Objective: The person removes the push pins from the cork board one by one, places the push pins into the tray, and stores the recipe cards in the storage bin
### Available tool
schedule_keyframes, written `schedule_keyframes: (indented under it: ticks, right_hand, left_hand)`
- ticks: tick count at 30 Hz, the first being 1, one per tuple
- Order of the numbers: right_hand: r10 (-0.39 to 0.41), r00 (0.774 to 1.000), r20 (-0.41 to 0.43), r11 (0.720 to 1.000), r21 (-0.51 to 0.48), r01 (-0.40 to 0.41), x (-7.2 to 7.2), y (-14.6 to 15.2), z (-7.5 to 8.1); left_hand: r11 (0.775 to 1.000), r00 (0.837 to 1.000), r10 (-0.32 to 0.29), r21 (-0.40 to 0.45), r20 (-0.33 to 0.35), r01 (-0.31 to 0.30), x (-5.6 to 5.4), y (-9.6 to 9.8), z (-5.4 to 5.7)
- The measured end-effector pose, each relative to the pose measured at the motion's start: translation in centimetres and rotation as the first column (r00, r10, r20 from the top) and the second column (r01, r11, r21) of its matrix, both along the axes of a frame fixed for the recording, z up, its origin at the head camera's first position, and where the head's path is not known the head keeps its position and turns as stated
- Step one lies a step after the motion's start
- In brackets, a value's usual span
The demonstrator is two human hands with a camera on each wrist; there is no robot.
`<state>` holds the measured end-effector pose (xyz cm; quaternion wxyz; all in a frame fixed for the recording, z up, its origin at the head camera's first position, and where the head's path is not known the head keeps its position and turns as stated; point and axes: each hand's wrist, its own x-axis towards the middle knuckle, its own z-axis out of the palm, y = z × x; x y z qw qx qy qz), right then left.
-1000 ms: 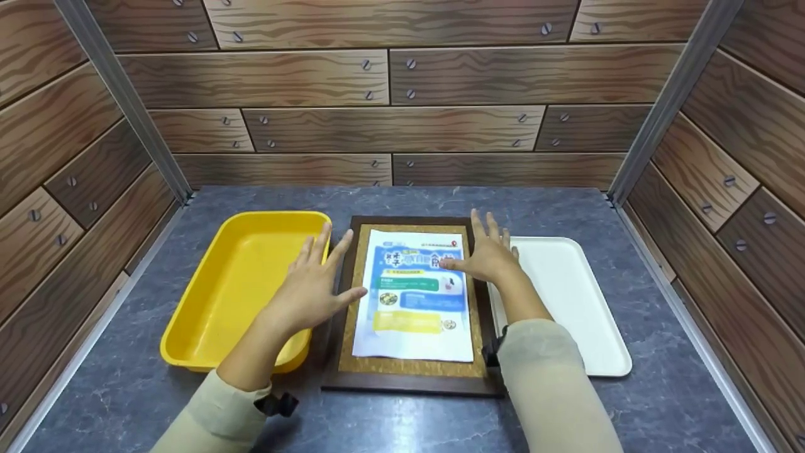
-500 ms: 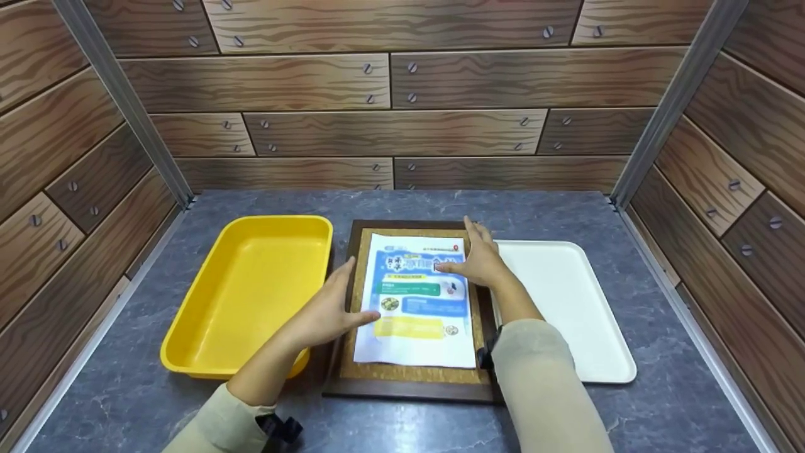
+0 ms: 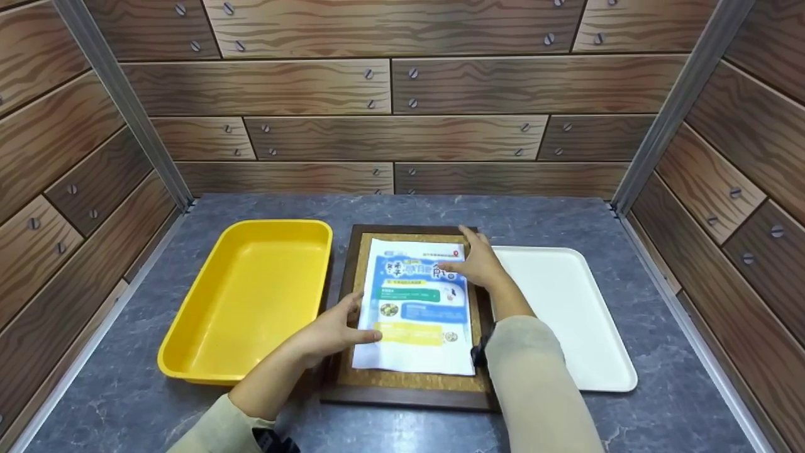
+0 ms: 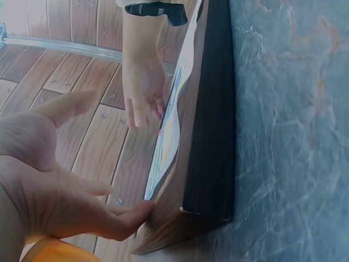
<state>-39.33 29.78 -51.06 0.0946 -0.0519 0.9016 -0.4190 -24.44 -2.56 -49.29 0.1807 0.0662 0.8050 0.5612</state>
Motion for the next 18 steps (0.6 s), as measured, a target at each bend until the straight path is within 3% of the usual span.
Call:
schedule_keyframes:
  ticks: [3,7,18]
  right_hand:
    - [0.021,1.0,-0.009,1.0,-0.016,-0.021,-0.3,0.0,-0.2]
    - [0.028,0.999,-0.031,1.0,0.001,-0.028,-0.6,0.1,-0.4]
    - [-0.043,0.995,-0.088,0.997,0.065,0.049,-1.8,0.4,-0.9]
  left_hand:
    - [1.0,0.999,0.02,-0.011,0.039,-0.019,0.1,0.0,0.0]
    - [1.0,0.999,0.014,-0.01,0.044,-0.013,0.3,0.0,0.1]
    - [1.0,0.999,0.018,0.017,0.03,-0.019,0.1,0.2,-0.2]
